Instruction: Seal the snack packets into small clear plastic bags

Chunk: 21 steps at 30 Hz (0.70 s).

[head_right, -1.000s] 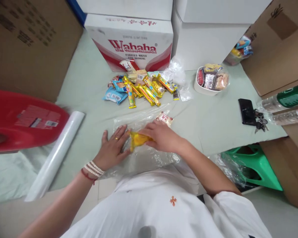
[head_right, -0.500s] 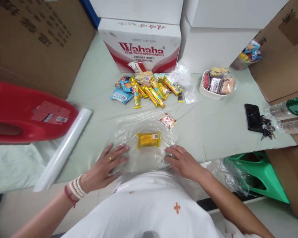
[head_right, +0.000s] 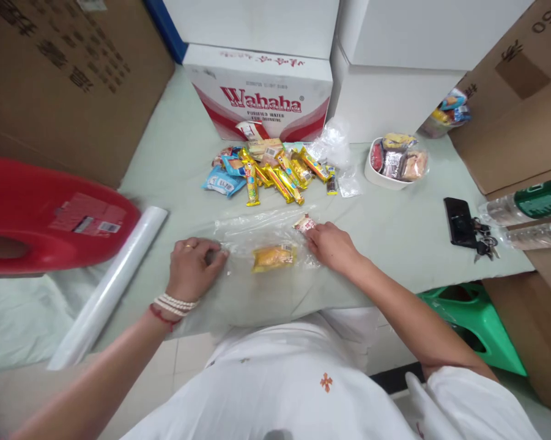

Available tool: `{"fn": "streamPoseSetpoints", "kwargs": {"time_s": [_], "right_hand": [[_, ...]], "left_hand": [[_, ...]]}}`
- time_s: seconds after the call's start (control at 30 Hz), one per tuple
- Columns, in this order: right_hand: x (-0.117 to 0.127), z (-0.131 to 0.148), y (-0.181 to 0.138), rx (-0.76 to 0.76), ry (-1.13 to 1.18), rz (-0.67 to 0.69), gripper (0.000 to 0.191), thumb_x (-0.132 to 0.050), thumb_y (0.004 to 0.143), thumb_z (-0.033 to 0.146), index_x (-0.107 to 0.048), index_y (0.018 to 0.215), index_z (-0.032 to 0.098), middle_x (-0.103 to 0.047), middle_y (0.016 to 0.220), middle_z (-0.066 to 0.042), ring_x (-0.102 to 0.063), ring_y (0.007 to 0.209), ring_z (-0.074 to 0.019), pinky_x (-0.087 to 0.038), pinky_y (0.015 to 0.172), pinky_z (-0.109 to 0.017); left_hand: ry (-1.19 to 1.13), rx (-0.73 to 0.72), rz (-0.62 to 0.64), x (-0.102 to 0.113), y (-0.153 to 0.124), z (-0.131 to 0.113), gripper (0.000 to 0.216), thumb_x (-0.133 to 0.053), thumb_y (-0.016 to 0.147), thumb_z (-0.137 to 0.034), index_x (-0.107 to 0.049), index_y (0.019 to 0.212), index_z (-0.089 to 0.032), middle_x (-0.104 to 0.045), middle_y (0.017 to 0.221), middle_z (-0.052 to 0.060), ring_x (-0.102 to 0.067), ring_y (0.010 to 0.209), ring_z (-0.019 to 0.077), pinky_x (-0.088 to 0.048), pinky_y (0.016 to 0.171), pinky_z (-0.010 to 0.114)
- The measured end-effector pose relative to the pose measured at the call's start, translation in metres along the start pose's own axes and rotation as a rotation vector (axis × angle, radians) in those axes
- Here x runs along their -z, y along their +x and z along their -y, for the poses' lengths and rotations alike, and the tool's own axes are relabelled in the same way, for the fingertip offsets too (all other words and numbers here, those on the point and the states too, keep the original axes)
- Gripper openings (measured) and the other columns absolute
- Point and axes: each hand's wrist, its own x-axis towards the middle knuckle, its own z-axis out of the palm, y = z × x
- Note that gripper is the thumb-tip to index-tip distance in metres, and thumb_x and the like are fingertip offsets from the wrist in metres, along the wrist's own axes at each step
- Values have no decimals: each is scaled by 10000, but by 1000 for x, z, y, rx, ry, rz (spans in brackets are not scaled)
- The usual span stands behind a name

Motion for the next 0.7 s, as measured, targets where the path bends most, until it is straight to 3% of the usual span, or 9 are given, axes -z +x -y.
{"fn": "streamPoseSetpoints", "kwargs": {"time_s": [0.07, 0.17, 0.27, 0.33, 0.4, 0.47, 0.53, 0.6, 0.7], "right_hand": [[7, 8, 12, 20, -66, -40, 214, -546, 1014, 312, -716, 1090, 206, -689, 1058, -131, -561, 1028, -281, -451, 731, -318], [11, 26, 38, 131, -44, -109, 291, -532, 1025, 322, -683, 1238, 193, -663, 1193, -153, -515, 1169, -307, -486, 904, -384], [1, 42, 68, 196, -50, -67, 534, -627, 961, 298, -533, 1459, 128, -602, 1376, -191, -453, 1314, -342, -421, 1076, -446], [-6, 49, 85, 130, -80, -24, 638, -674, 907, 263, -489, 1490, 79, -616, 1346, -230, -477, 1290, -370, -416, 1068, -467], [-9, 51, 94, 47, -67, 24, 533, -676, 877, 220, -589, 1385, 86, -690, 1172, -206, -553, 1171, -350, -453, 973, -418], [-5, 49, 95, 25, 9, 76, 332, -648, 868, 174, -707, 1192, 136, -721, 980, -126, -609, 1016, -280, -456, 852, -329], [3, 48, 89, 61, 105, 102, 224, -626, 867, 149, -753, 1050, 168, -709, 871, -62, -618, 876, -210, -421, 763, -273], [10, 47, 79, 111, 188, 89, 199, -616, 878, 149, -759, 1014, 173, -692, 837, -31, -592, 771, -164, -390, 710, -251], [12, 47, 66, 158, 244, 38, 207, -611, 892, 150, -749, 1045, 169, -673, 860, -27, -558, 723, -140, -376, 697, -239]], "left_hand": [[10, 24, -68, -7, -2, -2, 361, -598, 863, -444, -709, 1105, -199, -676, 1154, 172, -550, 1158, 393, -457, 970, 572], [-54, 39, -115, -13, -5, -4, 559, -591, 862, -412, -573, 1376, -195, -616, 1347, 180, -526, 1273, 389, -433, 1044, 566], [-129, 50, -104, -13, -3, -6, 762, -603, 833, -379, -390, 1546, -213, -569, 1458, 178, -506, 1338, 391, -410, 1084, 576], [-180, 83, -69, -12, 1, -8, 892, -619, 798, -346, -277, 1609, -205, -599, 1433, 170, -562, 1265, 383, -426, 1059, 578], [-227, 127, -26, -9, 5, -11, 970, -621, 768, -315, -209, 1635, -180, -676, 1303, 141, -632, 1115, 346, -450, 1016, 560], [-247, 165, 4, -7, 9, -13, 958, -608, 757, -302, -235, 1629, -161, -724, 1111, 93, -655, 993, 309, -460, 984, 537], [-231, 177, 48, -7, 13, -15, 778, -583, 772, -305, -448, 1527, -179, -715, 917, 55, -651, 956, 305, -450, 972, 532], [-203, 175, 109, -8, 17, -16, 486, -555, 794, -311, -677, 1255, -214, -676, 777, 45, -638, 959, 322, -434, 967, 543], [-214, 179, 94, -10, 19, -13, 316, -567, 784, -329, -721, 1037, -220, -673, 816, 68, -612, 982, 336, -434, 959, 549]]}}
